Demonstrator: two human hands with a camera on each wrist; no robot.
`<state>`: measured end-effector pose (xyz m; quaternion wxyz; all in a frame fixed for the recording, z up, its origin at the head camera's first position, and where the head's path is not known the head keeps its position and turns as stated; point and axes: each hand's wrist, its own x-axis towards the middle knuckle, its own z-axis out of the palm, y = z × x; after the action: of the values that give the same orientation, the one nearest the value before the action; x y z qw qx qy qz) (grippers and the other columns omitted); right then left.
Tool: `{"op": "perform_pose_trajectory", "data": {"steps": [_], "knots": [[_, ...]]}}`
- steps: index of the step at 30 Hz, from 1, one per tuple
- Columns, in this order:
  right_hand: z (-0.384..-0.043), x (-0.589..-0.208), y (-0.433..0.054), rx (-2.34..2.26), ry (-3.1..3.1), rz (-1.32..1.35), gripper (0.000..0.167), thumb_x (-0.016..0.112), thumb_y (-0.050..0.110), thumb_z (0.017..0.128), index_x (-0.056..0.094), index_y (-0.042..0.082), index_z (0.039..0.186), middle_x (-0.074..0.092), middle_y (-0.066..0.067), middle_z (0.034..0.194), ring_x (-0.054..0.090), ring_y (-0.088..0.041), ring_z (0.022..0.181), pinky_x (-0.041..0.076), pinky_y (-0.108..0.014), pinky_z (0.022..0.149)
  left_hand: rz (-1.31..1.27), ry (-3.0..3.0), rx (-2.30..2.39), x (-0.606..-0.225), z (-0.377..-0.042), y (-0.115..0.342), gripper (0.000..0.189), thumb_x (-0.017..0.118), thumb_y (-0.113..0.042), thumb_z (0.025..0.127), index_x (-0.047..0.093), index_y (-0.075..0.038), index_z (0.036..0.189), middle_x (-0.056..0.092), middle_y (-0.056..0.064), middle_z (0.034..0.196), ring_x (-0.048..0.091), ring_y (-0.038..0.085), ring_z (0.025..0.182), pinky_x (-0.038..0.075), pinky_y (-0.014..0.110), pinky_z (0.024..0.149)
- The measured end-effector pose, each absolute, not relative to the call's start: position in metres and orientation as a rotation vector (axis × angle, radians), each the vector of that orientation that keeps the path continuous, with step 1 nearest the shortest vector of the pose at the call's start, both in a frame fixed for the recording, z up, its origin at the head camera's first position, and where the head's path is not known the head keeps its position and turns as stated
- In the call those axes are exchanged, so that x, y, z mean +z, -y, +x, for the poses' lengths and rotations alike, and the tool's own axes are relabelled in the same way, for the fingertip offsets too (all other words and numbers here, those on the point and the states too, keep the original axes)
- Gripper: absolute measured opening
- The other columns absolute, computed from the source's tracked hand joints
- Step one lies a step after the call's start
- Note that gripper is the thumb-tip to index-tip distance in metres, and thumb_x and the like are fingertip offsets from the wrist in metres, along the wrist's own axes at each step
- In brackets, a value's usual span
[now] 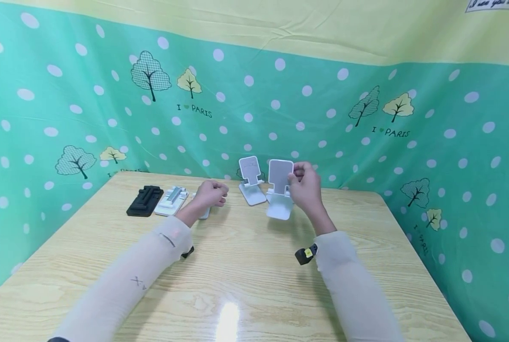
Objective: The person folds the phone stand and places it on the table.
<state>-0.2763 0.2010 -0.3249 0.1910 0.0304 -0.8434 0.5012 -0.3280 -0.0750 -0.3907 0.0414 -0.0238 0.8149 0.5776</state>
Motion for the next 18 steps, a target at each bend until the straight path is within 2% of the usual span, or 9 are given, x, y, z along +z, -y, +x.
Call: {"op": "perform_pose_trajectory", "data": {"steps": [6, 11, 13, 18], "knots": [[-0.277, -0.324, -0.188, 1.473, 2.348, 0.134, 0.026, 0.057, 0.0, 0.102, 0.053, -0.007, 0.127, 0.06, -0.022, 0.115, 0.058, -0.03, 0.104, 0.055, -0.036, 0.088, -0.059, -2.36, 1.83, -0.393, -0.328, 0.061, 0.028, 0.062, -0.013, 0.1, 0.064, 0.003, 0.123, 0.067, 0.016, 0.109, 0.069, 0.029, 0.096, 0.062, 0.028, 0.075], [-0.279, -0.325, -0.178, 1.501, 2.335, 0.177, 0.025, 0.058, -0.001, 0.101, 0.053, -0.008, 0.126, 0.061, -0.022, 0.113, 0.059, -0.03, 0.104, 0.055, -0.038, 0.088, -0.046, -2.27, 1.87, -0.395, -0.328, 0.051, 0.028, 0.062, -0.013, 0.1, 0.063, 0.005, 0.122, 0.067, 0.017, 0.107, 0.069, 0.03, 0.094, 0.062, 0.038, 0.085], [-0.279, -0.325, -0.174, 1.498, 2.333, 0.191, 0.026, 0.058, -0.001, 0.102, 0.054, -0.007, 0.126, 0.061, -0.022, 0.113, 0.059, -0.031, 0.104, 0.054, -0.039, 0.089, -0.045, -2.229, 1.892, -0.396, -0.328, 0.048, 0.028, 0.062, -0.013, 0.1, 0.063, 0.005, 0.121, 0.067, 0.019, 0.11, 0.069, 0.032, 0.097, 0.061, 0.04, 0.088], [-0.279, -0.322, -0.167, 1.506, 2.328, 0.203, 0.026, 0.058, 0.0, 0.102, 0.054, -0.007, 0.126, 0.061, -0.021, 0.114, 0.06, -0.031, 0.106, 0.055, -0.04, 0.091, -0.027, -2.135, 1.936, -0.397, -0.328, 0.039, 0.028, 0.061, -0.011, 0.1, 0.061, 0.008, 0.121, 0.066, 0.021, 0.112, 0.068, 0.035, 0.102, 0.061, 0.038, 0.087]]}}
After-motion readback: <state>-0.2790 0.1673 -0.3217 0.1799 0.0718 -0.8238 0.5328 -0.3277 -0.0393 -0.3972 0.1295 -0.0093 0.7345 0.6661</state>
